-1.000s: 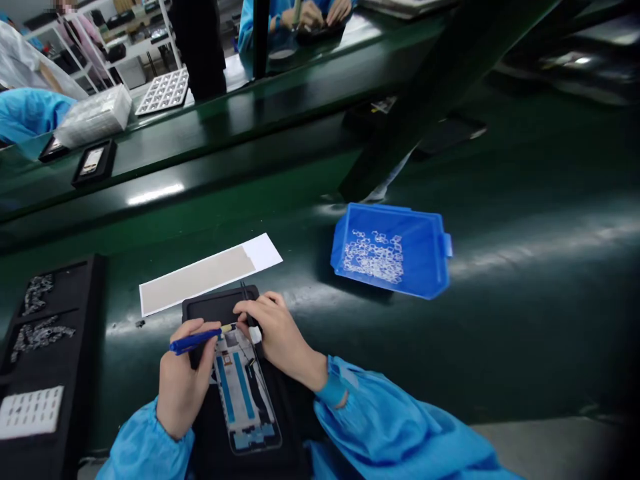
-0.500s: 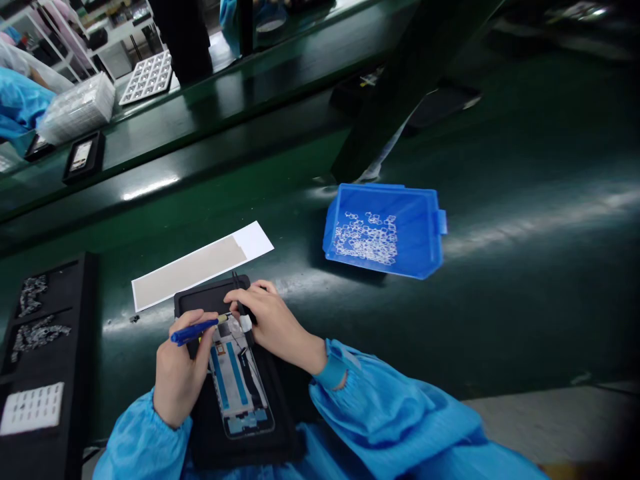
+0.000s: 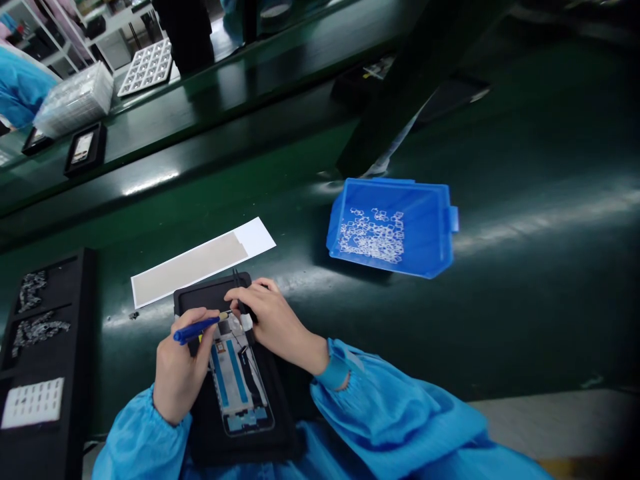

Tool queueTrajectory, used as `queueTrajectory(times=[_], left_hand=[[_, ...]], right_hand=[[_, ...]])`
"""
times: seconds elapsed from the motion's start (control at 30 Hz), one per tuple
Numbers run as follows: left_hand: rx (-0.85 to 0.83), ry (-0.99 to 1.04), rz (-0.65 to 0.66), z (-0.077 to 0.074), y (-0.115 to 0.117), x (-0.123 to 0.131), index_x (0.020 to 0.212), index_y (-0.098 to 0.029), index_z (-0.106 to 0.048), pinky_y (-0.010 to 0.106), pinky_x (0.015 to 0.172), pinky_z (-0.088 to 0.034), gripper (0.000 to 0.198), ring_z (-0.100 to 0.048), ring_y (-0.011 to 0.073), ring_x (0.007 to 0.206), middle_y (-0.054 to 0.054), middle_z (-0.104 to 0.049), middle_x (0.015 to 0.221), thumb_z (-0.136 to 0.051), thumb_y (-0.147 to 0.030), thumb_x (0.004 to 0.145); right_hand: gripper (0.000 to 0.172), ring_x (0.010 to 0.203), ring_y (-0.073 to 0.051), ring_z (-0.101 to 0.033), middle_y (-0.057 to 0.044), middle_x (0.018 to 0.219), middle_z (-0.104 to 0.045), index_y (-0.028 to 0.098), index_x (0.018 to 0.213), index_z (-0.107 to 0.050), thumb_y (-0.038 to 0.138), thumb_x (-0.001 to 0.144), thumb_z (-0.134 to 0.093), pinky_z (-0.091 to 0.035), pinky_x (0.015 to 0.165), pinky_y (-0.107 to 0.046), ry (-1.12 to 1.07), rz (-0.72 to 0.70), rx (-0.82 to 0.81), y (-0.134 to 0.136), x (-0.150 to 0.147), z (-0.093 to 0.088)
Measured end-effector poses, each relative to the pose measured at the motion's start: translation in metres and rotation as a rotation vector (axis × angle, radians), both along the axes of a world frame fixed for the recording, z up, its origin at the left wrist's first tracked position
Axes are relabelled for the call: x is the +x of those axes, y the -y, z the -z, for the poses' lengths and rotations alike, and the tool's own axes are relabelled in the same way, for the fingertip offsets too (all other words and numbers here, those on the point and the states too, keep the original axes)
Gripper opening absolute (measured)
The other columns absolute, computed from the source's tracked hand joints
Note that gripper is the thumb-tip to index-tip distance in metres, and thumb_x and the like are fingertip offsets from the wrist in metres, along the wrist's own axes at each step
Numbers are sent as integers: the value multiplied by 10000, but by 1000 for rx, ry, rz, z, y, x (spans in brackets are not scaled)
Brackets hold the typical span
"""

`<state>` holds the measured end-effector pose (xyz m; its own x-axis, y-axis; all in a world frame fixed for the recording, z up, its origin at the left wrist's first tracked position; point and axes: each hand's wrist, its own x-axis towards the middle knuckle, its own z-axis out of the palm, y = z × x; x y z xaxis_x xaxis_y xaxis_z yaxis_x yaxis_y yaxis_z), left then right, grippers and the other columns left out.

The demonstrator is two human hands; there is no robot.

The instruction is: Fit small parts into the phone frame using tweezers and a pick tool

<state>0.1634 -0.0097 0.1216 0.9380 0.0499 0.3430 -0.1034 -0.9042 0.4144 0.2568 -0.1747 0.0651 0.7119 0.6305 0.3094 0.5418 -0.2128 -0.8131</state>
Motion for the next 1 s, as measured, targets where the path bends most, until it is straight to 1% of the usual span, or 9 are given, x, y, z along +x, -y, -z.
queueTrajectory(times=[0.13,0.23,0.37,0.5,0.63,0.77,0.83,0.9,1.0], left_hand=[[-2,-7,-3,2,-1,0,1100,-213,-599,332,788,-587,167,-710,204,922,43,-734,991,-515,-307,990],[-9,3,7,2,-1,0,1121,-212,-577,316,775,-593,162,-714,201,916,39,-735,991,-532,-281,981],[-20,5,26,-2,3,2,1122,-234,-556,290,755,-598,148,-722,191,893,19,-736,973,-531,-252,977],[26,-62,79,-6,5,3,1099,-242,-572,258,777,-589,131,-720,169,886,14,-727,1003,-509,-233,984],[44,-98,155,-5,3,2,1126,-232,-538,252,785,-579,153,-708,169,927,34,-714,1049,-508,-198,979],[-22,-128,179,-3,0,0,1088,-239,-540,246,759,-578,128,-708,159,905,28,-712,1044,-511,-186,975],[-61,-132,161,-2,0,-1,1039,-241,-544,251,756,-584,95,-713,159,894,26,-717,1038,-515,-184,970],[-109,-92,125,0,0,-3,1003,-239,-534,261,759,-593,75,-720,165,889,29,-723,1021,-537,-180,957],[-190,-11,95,3,0,-6,976,-233,-513,270,772,-601,107,-724,170,898,36,-727,998,-571,-153,934]], right_hand=[[483,762,-159,-588,12,874,-695,203,1092,-539,-93,715,-482,-323,877,-349,-2,-4,-8,0,0,0],[482,757,-159,-585,10,878,-695,202,1092,-539,-92,715,-478,-322,875,-351,-1,-4,-10,0,0,0],[474,754,-159,-585,8,876,-697,207,1086,-540,-84,718,-472,-323,874,-353,-4,-6,-16,0,0,1],[429,743,-159,-581,14,843,-687,208,1073,-541,-66,747,-485,-318,861,-350,-4,-2,0,0,1,1],[429,753,-160,-584,12,843,-679,203,1079,-538,-67,750,-487,-314,858,-346,6,0,3,0,0,-1],[408,758,-169,-589,6,839,-680,203,1090,-535,-53,778,-481,-317,860,-350,10,-3,-6,0,-1,-1],[416,758,-171,-590,3,841,-684,205,1093,-535,-56,775,-475,-319,858,-352,11,-2,-13,0,-1,-1],[432,760,-173,-591,2,841,-687,207,1094,-535,-64,764,-467,-322,856,-352,14,2,-19,0,-1,-1],[442,765,-171,-591,7,838,-687,204,1097,-535,-73,758,-469,-325,861,-352,23,8,-15,-1,-1,0]])
